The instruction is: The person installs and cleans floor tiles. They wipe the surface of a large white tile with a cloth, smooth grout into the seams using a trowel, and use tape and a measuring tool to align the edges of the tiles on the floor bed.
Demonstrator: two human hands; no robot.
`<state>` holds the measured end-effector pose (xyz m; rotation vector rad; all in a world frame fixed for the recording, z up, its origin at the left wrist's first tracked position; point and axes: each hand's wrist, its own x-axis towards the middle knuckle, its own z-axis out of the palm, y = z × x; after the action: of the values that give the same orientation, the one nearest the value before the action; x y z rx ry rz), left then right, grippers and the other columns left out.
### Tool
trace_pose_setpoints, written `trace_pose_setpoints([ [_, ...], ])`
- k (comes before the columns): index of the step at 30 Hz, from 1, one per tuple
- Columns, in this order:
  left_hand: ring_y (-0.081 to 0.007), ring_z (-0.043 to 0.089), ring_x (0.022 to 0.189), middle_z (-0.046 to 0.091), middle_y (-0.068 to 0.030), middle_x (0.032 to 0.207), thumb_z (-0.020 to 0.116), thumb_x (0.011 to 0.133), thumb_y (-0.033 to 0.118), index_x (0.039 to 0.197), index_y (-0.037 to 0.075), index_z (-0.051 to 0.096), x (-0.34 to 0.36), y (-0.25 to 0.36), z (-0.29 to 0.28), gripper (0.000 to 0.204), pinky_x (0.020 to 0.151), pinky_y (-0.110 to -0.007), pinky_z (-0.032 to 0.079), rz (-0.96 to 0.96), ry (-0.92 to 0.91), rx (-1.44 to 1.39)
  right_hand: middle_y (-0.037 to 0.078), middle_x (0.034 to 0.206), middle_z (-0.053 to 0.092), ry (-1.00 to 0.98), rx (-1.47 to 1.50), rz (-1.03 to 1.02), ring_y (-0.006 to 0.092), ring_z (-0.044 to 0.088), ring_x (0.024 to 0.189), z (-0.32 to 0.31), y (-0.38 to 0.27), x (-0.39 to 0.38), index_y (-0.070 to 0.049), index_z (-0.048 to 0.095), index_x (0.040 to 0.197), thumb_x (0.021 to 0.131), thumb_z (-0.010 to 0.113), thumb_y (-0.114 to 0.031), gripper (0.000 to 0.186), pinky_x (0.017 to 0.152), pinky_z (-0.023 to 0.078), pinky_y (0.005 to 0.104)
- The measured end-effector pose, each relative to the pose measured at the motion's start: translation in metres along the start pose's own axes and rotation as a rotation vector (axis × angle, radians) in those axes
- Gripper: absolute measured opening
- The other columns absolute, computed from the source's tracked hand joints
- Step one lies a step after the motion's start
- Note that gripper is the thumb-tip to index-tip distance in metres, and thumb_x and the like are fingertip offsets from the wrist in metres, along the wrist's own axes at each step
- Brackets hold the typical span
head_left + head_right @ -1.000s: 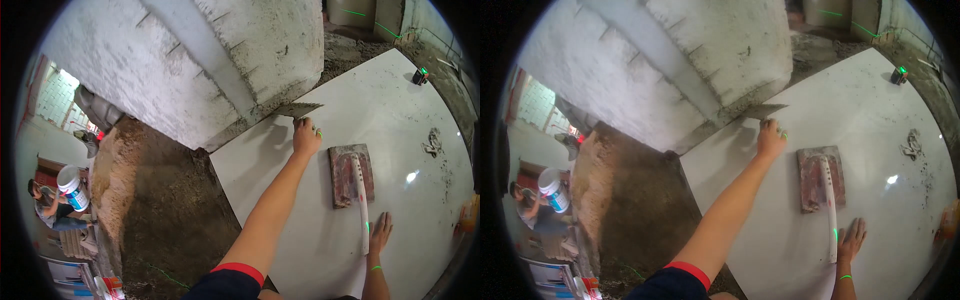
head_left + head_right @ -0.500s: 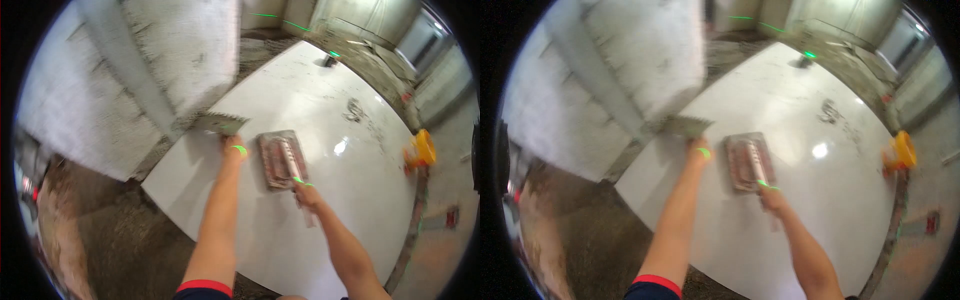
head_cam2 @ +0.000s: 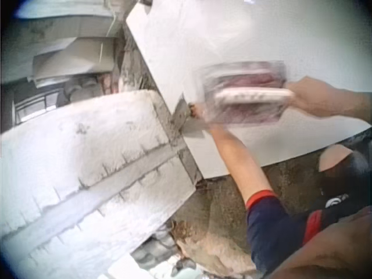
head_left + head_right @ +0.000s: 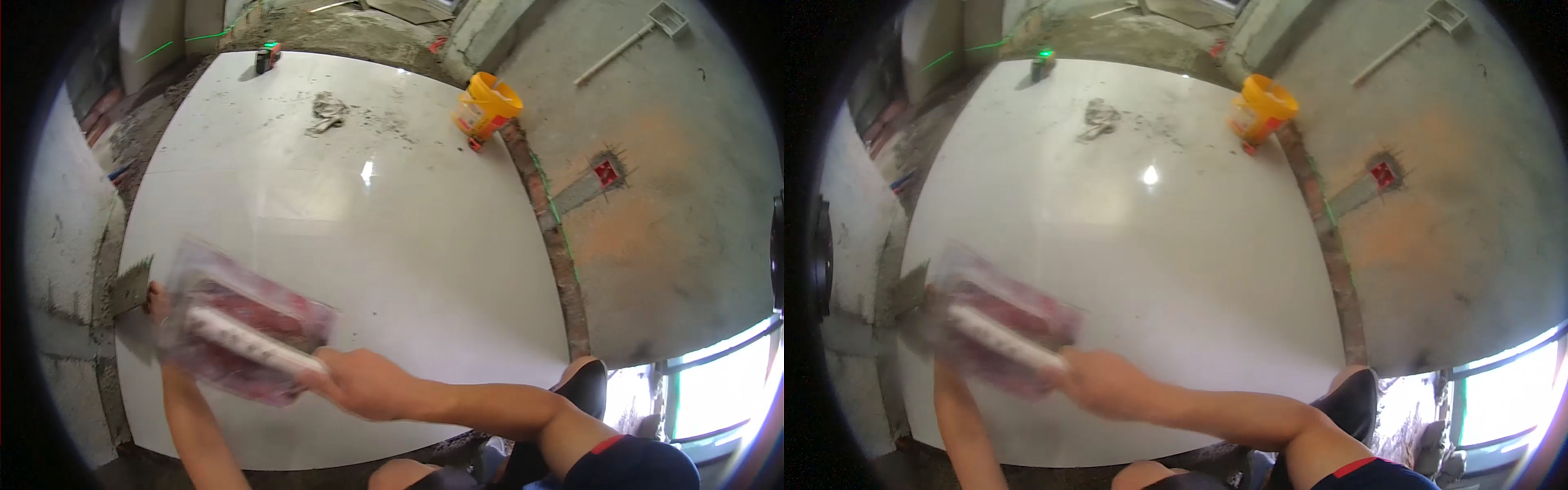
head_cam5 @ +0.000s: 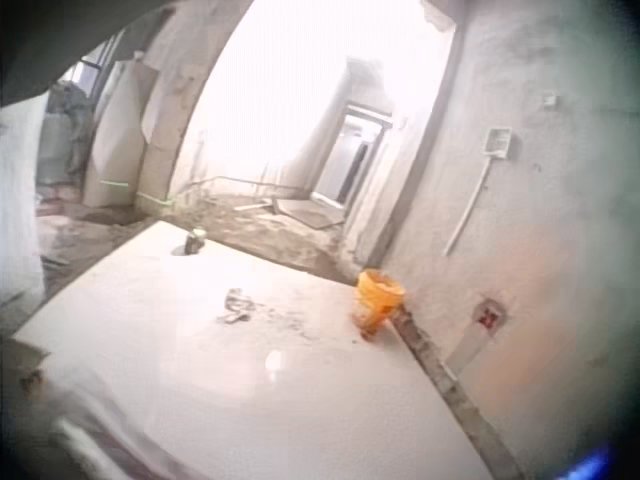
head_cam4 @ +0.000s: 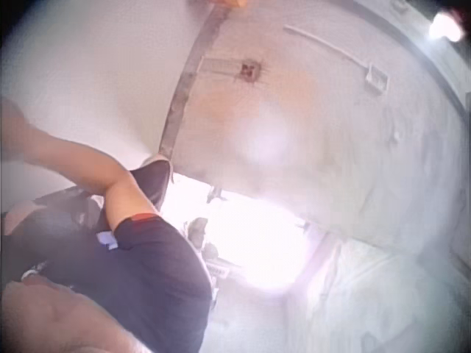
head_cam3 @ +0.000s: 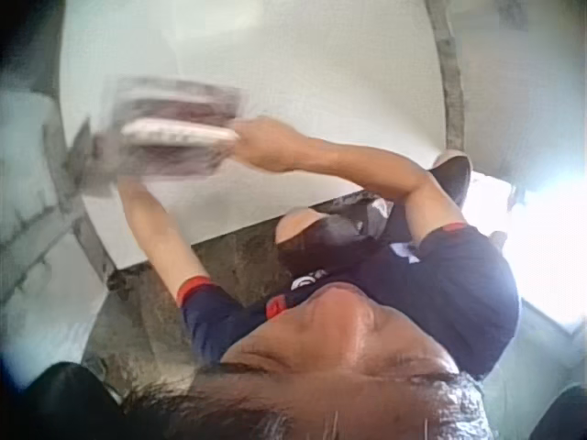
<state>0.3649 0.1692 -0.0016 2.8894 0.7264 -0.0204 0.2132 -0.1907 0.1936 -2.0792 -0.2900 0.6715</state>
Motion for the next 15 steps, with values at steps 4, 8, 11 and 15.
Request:
trace_pose_setpoints([
  [4, -0.0362, 0.044, 0.122, 0.048, -0.0224, 0.129, 0.086, 0.052, 0.042, 0.126, -0.001, 0.037, 0.009, -0.013, 0.014, 0.099, 0.102, -0.043, 0.036, 0.005, 0.006, -0.012, 0.016, 0.076, 0.060, 0.133, -0.101, -0.312, 0.0392, 0.059, 0.068, 0.002, 0.011, -0.018, -0.008, 0.054, 0.097, 0.092, 0.057, -0.034, 0.026, 0.060, 0.047, 0.0467],
  [8, -0.0371, 0.045, 0.120, 0.049, -0.0235, 0.126, 0.087, 0.051, 0.040, 0.126, -0.002, 0.035, 0.024, -0.011, 0.021, 0.100, 0.101, -0.042, 0.037, 0.100, -0.043, -0.046, 0.020, 0.087, 0.065, 0.222, -0.146, 0.465, 0.0420, 0.062, 0.078, -0.019, 0.119, -0.051, -0.006, 0.061, 0.105, 0.097, 0.042, -0.045, 0.044, 0.065, 0.048, 0.0480],
  [11, -0.0384, 0.042, 0.124, 0.044, -0.0253, 0.131, 0.087, 0.051, 0.039, 0.130, -0.004, 0.031, 0.020, -0.005, 0.029, 0.106, 0.104, -0.044, 0.034, 0.020, 0.124, -0.049, 0.020, 0.067, 0.061, 0.428, -0.143, 0.861, 0.0347, 0.062, 0.061, -0.060, 0.174, -0.086, -0.001, 0.060, 0.079, 0.096, 0.031, -0.057, 0.065, 0.058, 0.051, 0.0427],
  [15, -0.0378, 0.034, 0.132, 0.036, -0.0258, 0.141, 0.086, 0.053, 0.040, 0.139, -0.004, 0.024, 0.016, 0.001, 0.030, 0.116, 0.110, -0.045, 0.028, -0.018, 0.016, -0.089, 0.015, 0.066, 0.060, 0.345, 0.035, 0.710, 0.0249, 0.060, 0.059, -0.105, 0.141, -0.091, -0.002, 0.058, 0.078, 0.094, 0.032, -0.062, 0.068, 0.057, 0.050, 0.0382],
])
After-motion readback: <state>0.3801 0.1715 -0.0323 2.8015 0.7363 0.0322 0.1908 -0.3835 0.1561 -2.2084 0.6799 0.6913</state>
